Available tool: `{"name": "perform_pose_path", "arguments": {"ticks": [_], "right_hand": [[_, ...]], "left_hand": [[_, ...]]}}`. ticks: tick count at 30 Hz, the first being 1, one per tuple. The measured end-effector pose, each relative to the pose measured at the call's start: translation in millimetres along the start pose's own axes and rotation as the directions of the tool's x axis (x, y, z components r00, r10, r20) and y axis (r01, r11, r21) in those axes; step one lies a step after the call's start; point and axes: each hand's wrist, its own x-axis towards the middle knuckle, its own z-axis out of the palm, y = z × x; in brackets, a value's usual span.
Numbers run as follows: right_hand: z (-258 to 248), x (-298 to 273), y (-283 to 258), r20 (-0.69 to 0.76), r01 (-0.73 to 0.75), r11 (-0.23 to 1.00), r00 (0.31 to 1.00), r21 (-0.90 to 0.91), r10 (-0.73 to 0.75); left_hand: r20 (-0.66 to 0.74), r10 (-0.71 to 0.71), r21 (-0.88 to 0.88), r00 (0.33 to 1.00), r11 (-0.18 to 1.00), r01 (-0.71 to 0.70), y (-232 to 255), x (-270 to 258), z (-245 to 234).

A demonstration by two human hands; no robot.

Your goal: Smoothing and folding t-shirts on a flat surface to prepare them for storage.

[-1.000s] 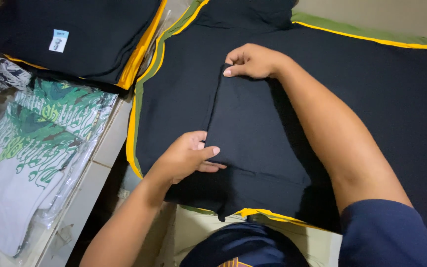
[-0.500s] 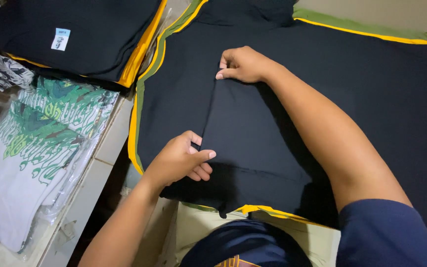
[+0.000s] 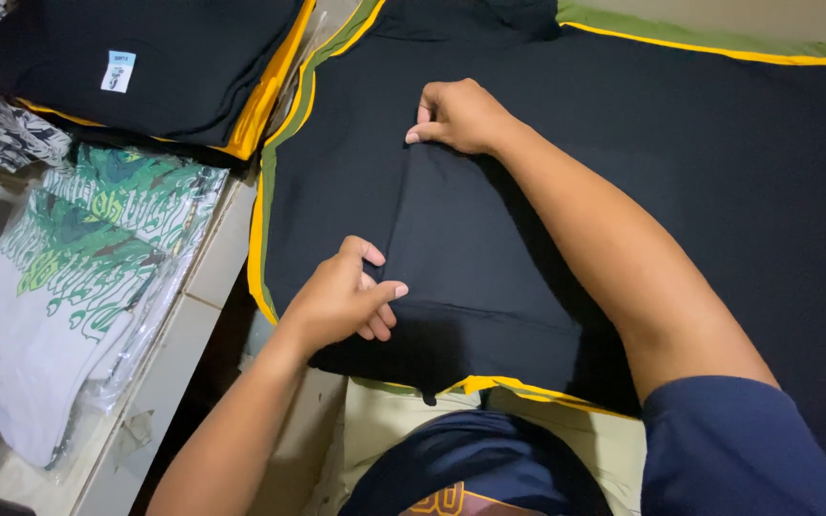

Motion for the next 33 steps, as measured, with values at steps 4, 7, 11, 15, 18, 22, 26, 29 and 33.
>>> {"name": "perform_pose_path", "arguments": {"ticks": [4, 7, 11, 15, 18, 22, 26, 29, 33], "right_hand": [[0, -4, -4, 0.005, 0.012, 1.0, 1.0, -0.002, -0.011], [-1, -4, -2, 0.006, 0.012, 1.0, 1.0, 0.005, -0.012], [1, 1, 3, 0.025, 0.023, 0.999, 0.999, 0.025, -0.024], [2, 2, 11, 0.016, 0.043, 0.999, 0.999, 0.029, -0.043], [-16, 3, 22, 0.008, 0.062, 0.998, 0.998, -0.028, -0.062], [-51, -27, 44, 0.186, -0.198, 0.968, 0.956, -0.151, 0.225], [-93, -72, 69, 0.241, -0.327, 0.931, 0.902, -0.162, 0.359], [-121, -114, 68, 0.221, -0.443, 0.877, 0.851, -0.186, 0.476], [-145, -161, 90, 0.155, -0.535, 0.814, 0.806, -0.225, 0.572]], "left_hand": [[0.073, -0.024, -0.107, 0.997, 0.994, 0.032, -13, 5, -1], [0.057, -0.02, -0.027, 0.998, 0.999, 0.022, -3, 6, -9], [-0.38, 0.54, 0.486, 0.751, 0.807, -0.335, 11, 30, -4], [-0.307, 0.74, 0.821, 0.599, 0.524, -0.228, 17, 100, 21], [-0.252, 0.747, 0.825, 0.616, 0.498, -0.266, 11, 137, 40], [-0.125, 0.608, 0.771, 0.784, 0.557, -0.309, 13, 150, 50], [-0.032, 0.584, 0.753, 0.811, 0.548, -0.364, 22, 161, 56], [-0.052, 0.613, 0.787, 0.788, 0.511, -0.345, 15, 164, 63], [-0.017, 0.577, 0.767, 0.816, 0.531, -0.359, 18, 157, 62]]}}
